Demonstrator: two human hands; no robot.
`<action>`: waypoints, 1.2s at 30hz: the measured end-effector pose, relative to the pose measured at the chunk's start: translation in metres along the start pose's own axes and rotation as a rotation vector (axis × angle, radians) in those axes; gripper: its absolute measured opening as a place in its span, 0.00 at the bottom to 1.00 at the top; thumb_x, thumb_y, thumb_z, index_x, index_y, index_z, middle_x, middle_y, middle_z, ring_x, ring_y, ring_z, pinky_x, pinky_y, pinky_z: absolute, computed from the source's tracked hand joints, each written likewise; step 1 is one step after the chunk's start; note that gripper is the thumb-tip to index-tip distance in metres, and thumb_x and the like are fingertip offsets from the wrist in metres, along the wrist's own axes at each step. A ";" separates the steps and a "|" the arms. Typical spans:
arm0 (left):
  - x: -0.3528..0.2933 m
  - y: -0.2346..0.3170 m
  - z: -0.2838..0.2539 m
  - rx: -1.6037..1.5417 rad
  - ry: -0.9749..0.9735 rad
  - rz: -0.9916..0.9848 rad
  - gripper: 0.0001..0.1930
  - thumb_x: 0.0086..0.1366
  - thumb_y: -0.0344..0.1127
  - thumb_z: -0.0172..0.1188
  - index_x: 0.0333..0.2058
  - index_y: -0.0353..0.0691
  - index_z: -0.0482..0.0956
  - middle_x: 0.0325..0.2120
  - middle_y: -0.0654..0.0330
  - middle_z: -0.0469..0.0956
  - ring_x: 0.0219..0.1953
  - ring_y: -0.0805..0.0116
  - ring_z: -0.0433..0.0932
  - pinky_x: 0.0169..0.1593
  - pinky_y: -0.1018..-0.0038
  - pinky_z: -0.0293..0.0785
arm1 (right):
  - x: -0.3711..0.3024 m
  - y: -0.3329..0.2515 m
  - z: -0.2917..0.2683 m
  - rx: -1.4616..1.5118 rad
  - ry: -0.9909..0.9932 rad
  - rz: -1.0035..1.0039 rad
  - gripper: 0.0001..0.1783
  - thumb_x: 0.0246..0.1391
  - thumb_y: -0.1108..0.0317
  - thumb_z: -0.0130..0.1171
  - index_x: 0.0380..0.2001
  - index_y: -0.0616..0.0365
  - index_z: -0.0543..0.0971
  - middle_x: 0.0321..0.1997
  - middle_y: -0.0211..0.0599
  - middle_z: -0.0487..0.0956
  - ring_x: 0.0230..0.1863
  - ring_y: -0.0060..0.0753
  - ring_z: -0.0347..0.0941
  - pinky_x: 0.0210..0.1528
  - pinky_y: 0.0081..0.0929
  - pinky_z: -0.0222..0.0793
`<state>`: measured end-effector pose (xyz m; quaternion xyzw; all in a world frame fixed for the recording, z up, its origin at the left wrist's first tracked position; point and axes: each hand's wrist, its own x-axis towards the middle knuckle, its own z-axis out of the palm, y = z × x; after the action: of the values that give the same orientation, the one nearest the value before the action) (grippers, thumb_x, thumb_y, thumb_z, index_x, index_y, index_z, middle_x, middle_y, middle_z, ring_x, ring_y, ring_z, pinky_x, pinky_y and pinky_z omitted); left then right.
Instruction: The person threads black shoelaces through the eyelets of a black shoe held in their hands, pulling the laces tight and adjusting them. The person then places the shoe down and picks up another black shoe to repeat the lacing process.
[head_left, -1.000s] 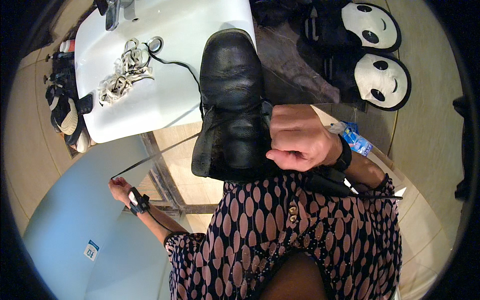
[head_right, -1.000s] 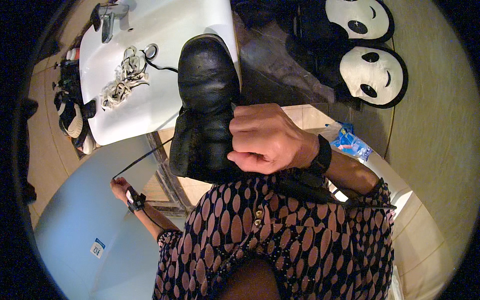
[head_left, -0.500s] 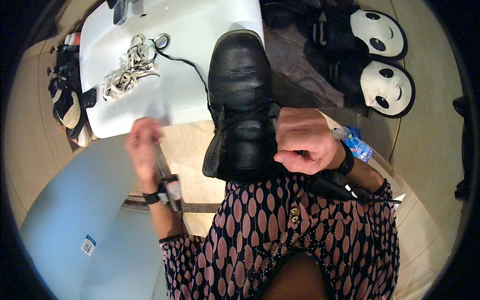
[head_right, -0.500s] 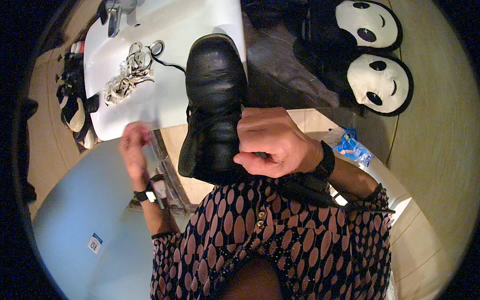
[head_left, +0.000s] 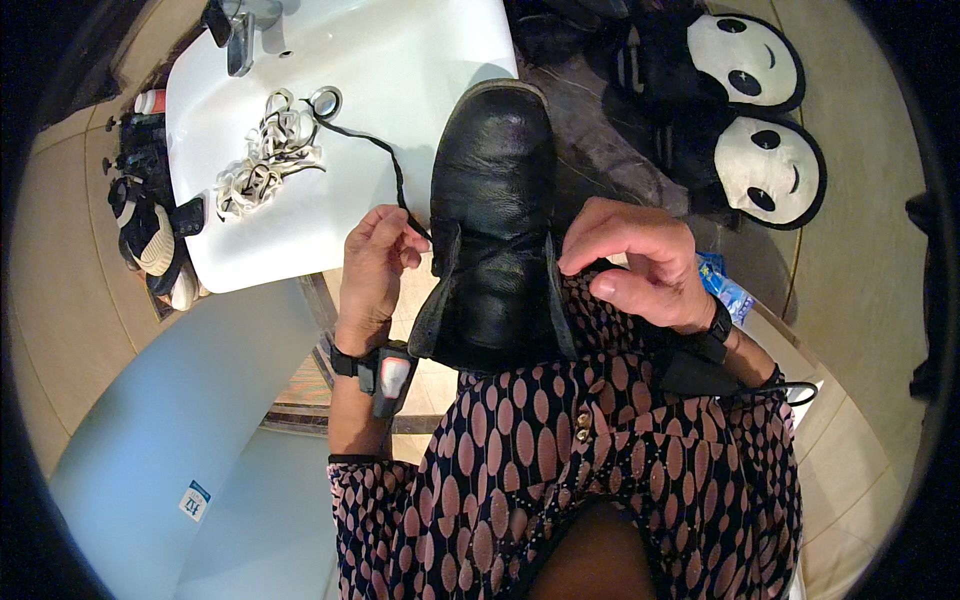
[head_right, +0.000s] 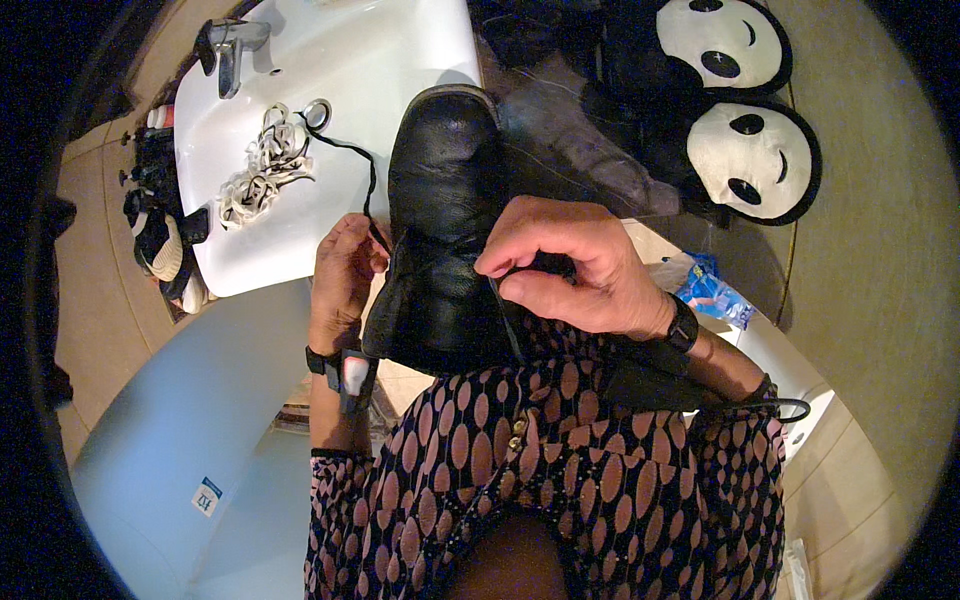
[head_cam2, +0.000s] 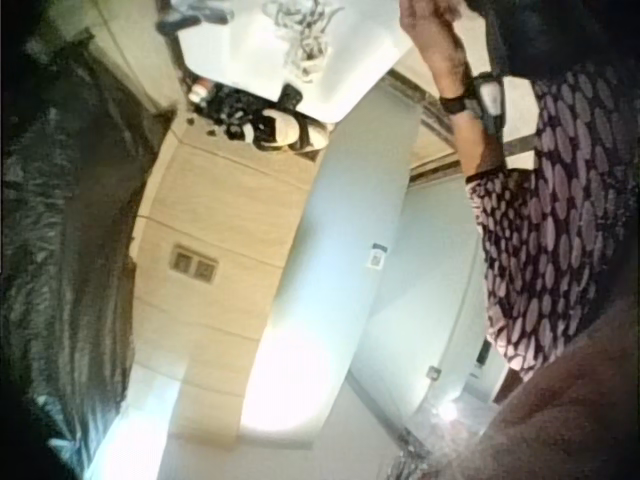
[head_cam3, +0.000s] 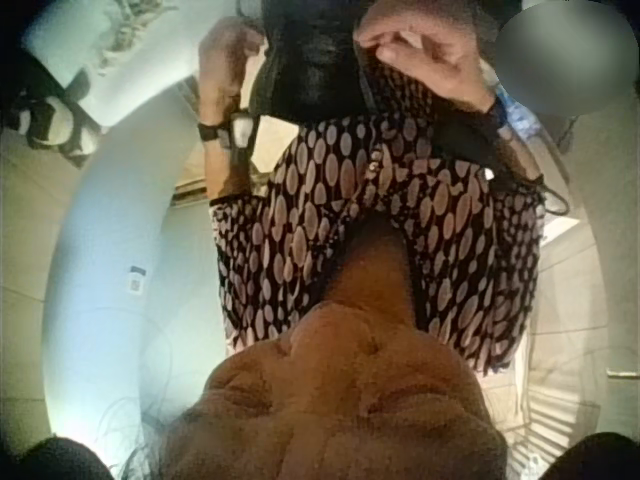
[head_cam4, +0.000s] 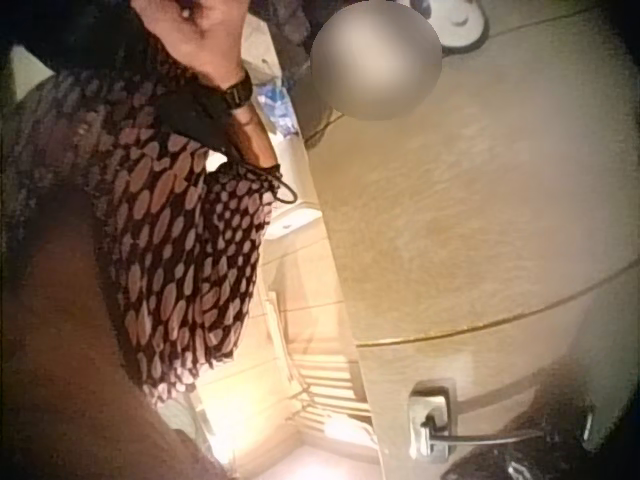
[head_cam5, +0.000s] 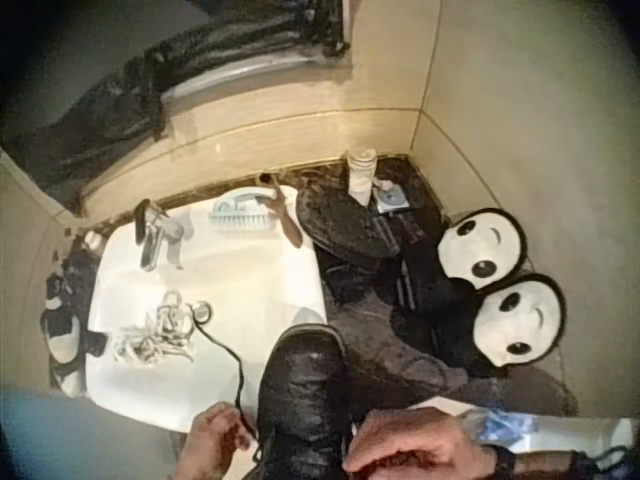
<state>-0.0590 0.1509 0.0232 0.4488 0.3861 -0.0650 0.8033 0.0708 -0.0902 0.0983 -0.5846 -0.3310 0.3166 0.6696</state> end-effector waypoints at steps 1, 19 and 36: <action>0.001 -0.001 -0.004 -0.127 -0.018 0.012 0.08 0.63 0.38 0.53 0.31 0.39 0.72 0.22 0.62 0.74 0.23 0.74 0.72 0.26 0.82 0.67 | 0.001 -0.002 0.000 -0.103 -0.047 0.014 0.08 0.46 0.73 0.61 0.32 0.61 0.78 0.24 0.35 0.74 0.26 0.29 0.71 0.28 0.23 0.64; -0.064 0.176 -0.237 -0.685 -0.153 0.417 0.12 0.60 0.26 0.53 0.43 0.30 0.72 0.31 0.59 0.74 0.31 0.73 0.69 0.31 0.79 0.66 | 0.000 0.001 0.002 -0.317 -0.207 0.181 0.10 0.45 0.69 0.64 0.29 0.59 0.74 0.22 0.34 0.73 0.20 0.31 0.70 0.22 0.26 0.63; -0.057 0.157 -0.110 -0.202 -0.064 0.581 0.18 0.65 0.37 0.49 0.48 0.29 0.69 0.37 0.55 0.71 0.33 0.68 0.69 0.35 0.77 0.72 | 0.001 -0.004 0.003 -0.336 -0.212 0.272 0.16 0.42 0.67 0.67 0.34 0.57 0.74 0.19 0.32 0.71 0.19 0.27 0.68 0.22 0.25 0.62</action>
<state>-0.0896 0.3144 0.1343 0.4558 0.2205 0.1921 0.8407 0.0689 -0.0882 0.1023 -0.6904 -0.3656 0.4042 0.4757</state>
